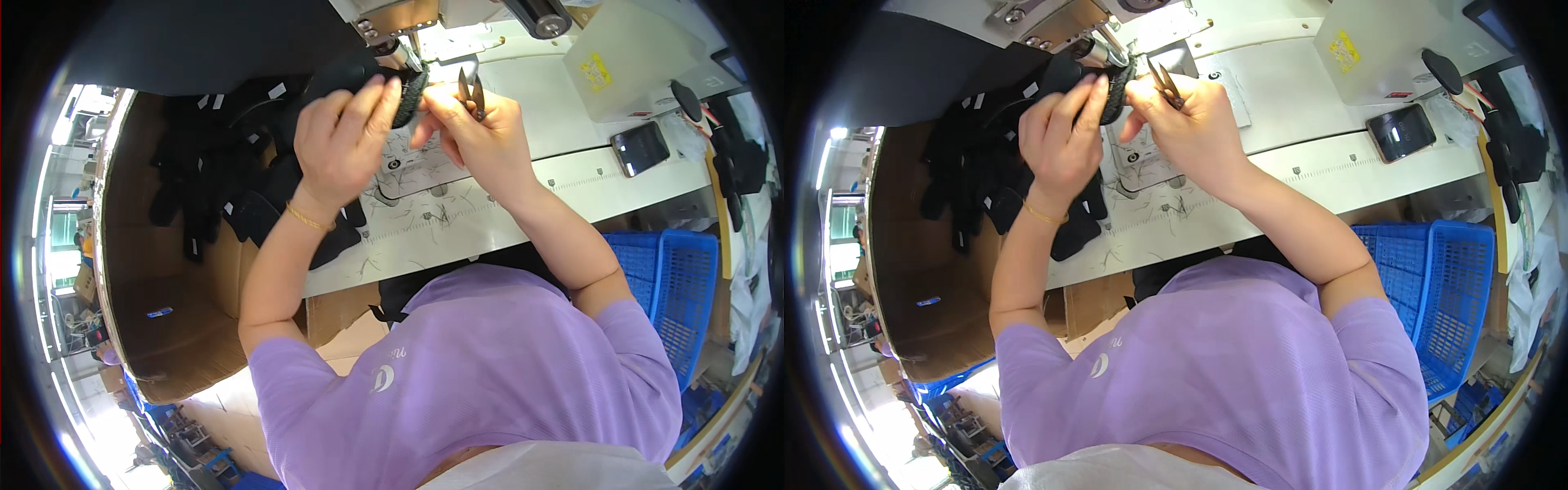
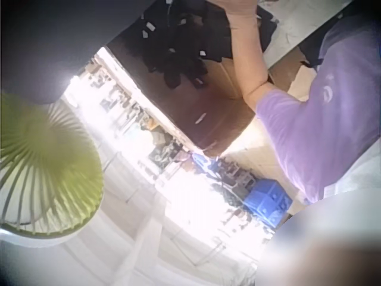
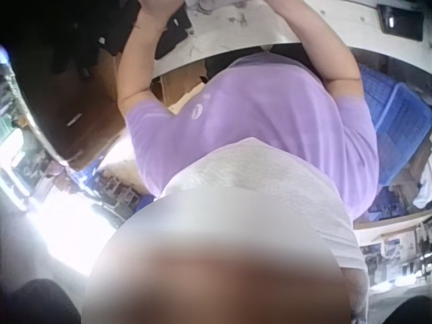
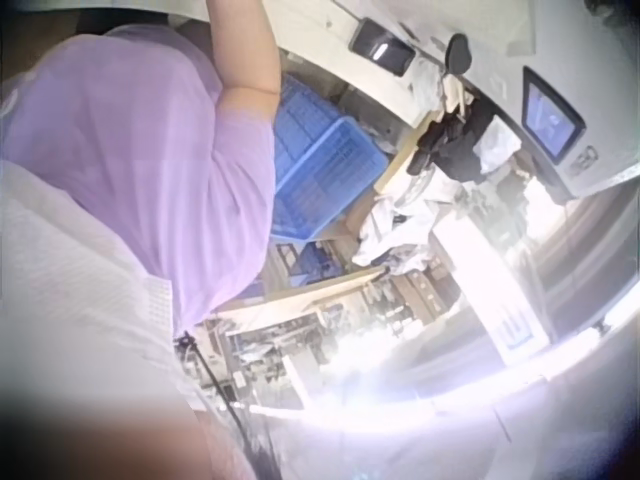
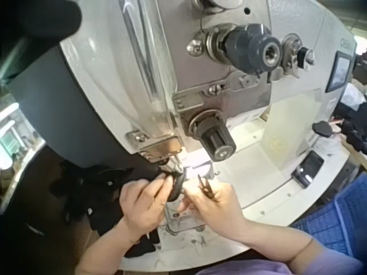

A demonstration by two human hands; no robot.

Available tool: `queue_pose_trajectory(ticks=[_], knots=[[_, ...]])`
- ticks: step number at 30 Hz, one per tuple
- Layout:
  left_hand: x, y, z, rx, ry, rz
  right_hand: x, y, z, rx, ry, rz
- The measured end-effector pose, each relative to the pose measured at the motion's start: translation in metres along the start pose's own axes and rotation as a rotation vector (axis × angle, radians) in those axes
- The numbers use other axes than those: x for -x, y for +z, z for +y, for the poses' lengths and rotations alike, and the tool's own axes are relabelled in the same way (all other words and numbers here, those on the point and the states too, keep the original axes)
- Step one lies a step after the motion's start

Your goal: Sewing and trimming the edges of shoe upper components using an industrial sewing machine.

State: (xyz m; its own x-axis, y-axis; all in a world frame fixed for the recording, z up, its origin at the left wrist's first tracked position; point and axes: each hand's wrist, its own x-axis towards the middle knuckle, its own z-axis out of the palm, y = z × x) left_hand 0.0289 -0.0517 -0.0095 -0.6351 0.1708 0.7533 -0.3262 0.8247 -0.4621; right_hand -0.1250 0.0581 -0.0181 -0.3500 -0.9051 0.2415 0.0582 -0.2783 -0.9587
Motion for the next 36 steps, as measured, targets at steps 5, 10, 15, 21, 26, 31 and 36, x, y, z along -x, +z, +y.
queue_pose_trajectory(ticks=[5, 10, 15, 21, 26, 31, 36], knots=[[-0.017, -0.017, 0.022, -0.035, -0.014, -0.033, 0.001, -0.002, -0.001, -0.048, 0.021, -0.004], [-0.03, -0.011, 0.034, -0.106, -0.077, -0.086, 0.001, 0.0, -0.001, -0.076, -0.026, 0.012], [-0.033, -0.032, 0.051, -0.356, -0.198, -0.311, 0.001, -0.003, -0.003, -0.106, 0.017, 0.003], [-0.031, -0.044, 0.06, 0.029, -0.046, -0.15, 0.0, -0.01, -0.001, -0.195, 0.091, -0.013], [-0.032, -0.027, 0.053, 0.065, -0.078, -0.068, -0.002, -0.012, 0.001, -0.197, 0.113, -0.004], [-0.034, -0.015, 0.045, 0.038, -0.124, -0.063, -0.001, -0.012, 0.001, -0.201, 0.086, -0.032], [-0.034, -0.006, 0.038, 0.019, -0.127, -0.086, -0.003, -0.011, 0.0, -0.168, 0.088, -0.024]])
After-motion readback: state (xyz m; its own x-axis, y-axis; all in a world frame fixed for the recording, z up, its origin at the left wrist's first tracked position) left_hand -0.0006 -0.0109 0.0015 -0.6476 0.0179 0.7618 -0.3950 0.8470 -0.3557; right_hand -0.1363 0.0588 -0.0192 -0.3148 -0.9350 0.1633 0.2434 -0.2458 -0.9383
